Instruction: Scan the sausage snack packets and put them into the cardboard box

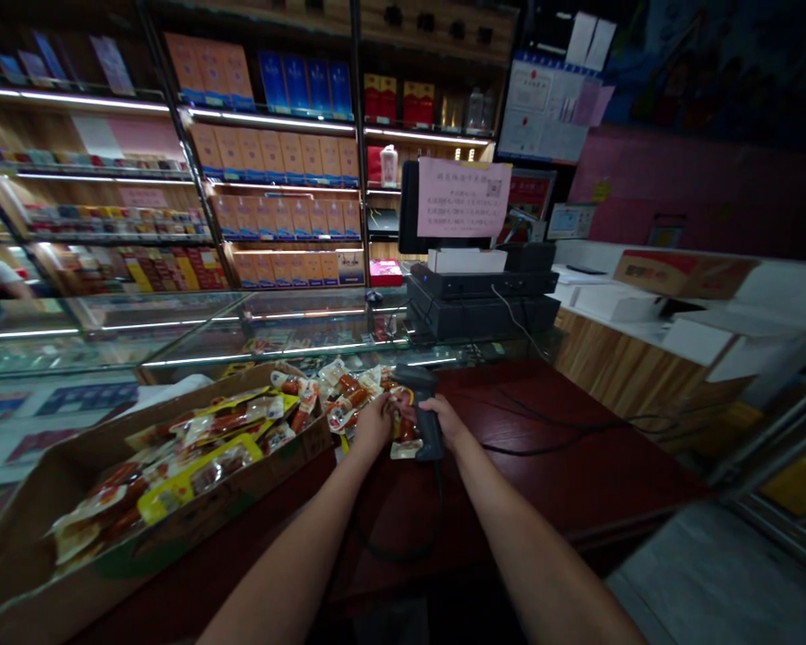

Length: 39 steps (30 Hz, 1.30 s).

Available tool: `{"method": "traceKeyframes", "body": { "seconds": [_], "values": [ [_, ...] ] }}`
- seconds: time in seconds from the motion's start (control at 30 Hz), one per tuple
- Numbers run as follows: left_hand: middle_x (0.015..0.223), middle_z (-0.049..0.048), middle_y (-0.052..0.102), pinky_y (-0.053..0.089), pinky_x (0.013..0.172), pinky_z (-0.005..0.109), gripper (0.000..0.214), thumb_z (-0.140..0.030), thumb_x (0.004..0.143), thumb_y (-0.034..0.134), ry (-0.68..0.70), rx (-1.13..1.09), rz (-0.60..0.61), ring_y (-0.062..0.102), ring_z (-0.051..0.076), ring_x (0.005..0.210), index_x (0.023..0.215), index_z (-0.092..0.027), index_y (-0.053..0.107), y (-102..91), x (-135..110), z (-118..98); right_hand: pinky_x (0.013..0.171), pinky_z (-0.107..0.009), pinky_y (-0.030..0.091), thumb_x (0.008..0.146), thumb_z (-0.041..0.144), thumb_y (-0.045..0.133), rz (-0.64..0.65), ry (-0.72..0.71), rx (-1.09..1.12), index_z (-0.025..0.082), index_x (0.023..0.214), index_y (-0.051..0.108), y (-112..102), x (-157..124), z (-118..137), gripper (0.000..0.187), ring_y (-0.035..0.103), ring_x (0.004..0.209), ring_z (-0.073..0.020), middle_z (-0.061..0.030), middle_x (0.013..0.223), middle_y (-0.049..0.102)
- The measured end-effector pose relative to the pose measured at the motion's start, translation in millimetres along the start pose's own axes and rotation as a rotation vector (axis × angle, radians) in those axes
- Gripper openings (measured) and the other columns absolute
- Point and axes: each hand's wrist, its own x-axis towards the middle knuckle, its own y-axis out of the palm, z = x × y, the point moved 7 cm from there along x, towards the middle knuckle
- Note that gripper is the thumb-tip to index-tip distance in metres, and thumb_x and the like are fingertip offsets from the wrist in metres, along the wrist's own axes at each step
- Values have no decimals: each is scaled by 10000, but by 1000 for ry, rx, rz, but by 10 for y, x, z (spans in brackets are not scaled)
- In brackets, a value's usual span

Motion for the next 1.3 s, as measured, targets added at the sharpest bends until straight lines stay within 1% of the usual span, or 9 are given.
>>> {"method": "traceKeyframes", "body": {
  "seconds": [0.1, 0.2, 0.33, 0.53, 0.7, 0.83, 0.97, 1.07, 1.3],
  "values": [
    [898, 95, 665, 487, 823, 396, 226, -323, 806, 463, -159, -469, -88, 636, 236, 883, 908, -147, 562, -149, -32, 244, 619, -328, 506, 557, 297, 571, 61, -22, 110, 152, 794, 636, 84, -123, 68, 285, 673, 643, -220, -101, 805, 718],
    [958, 94, 656, 525, 766, 399, 284, -382, 805, 480, -233, -935, -119, 659, 209, 808, 981, -161, 512, -181, -105, 359, 495, -289, 497, 587, 318, 602, 24, 27, 131, 156, 783, 597, 90, -293, -17, 254, 629, 488, -173, -89, 766, 714],
    [1045, 117, 640, 522, 821, 439, 319, -383, 826, 467, -273, -1203, -126, 665, 217, 865, 1056, -162, 485, -175, -153, 416, 369, -233, 437, 635, 340, 625, -11, -7, 82, 151, 766, 574, 108, -503, -147, 236, 528, 376, -114, -55, 660, 681],
    [1123, 97, 634, 492, 890, 451, 412, -255, 758, 524, -220, -1184, -1, 609, 233, 1034, 1166, -201, 500, -109, -110, 388, 362, -223, 456, 644, 306, 645, 154, 18, 90, 163, 888, 562, 288, -605, -284, 294, 514, 406, -101, -3, 631, 627],
    [1144, 60, 636, 470, 935, 401, 573, -99, 668, 516, -242, -1203, 33, 615, 182, 1013, 1226, -224, 483, -46, -143, 349, 354, -217, 457, 665, 309, 648, 144, 5, 54, 165, 920, 546, 288, -591, -321, 311, 512, 400, -97, 10, 622, 613],
    [1164, 77, 625, 459, 946, 403, 554, -154, 697, 494, -212, -1084, 39, 618, 184, 1011, 1247, -214, 479, -49, -149, 330, 354, -214, 461, 680, 303, 640, 138, 3, 36, 167, 919, 540, 280, -591, -323, 293, 511, 402, -96, 18, 615, 600],
    [1190, 85, 613, 444, 960, 379, 483, -233, 752, 489, -70, -872, 73, 565, 206, 1116, 1235, -222, 499, -64, -130, 262, 350, -208, 458, 686, 302, 637, 136, -4, 33, 170, 906, 537, 285, -586, -311, 275, 504, 400, -91, 24, 612, 593],
    [1184, 82, 618, 436, 967, 364, 435, -249, 793, 443, -33, -795, 77, 536, 200, 1158, 1222, -234, 510, -60, -123, 256, 342, -208, 456, 685, 304, 636, 126, -3, 35, 169, 885, 535, 282, -583, -309, 262, 504, 395, -92, 26, 603, 590],
    [1166, 81, 621, 478, 916, 394, 471, -187, 731, 525, -147, -1079, 33, 588, 215, 1069, 1200, -221, 511, -55, -152, 315, 334, -207, 461, 679, 294, 640, 129, 2, 63, 157, 869, 537, 278, -585, -318, 255, 510, 388, -93, 15, 599, 604]
  ]
}}
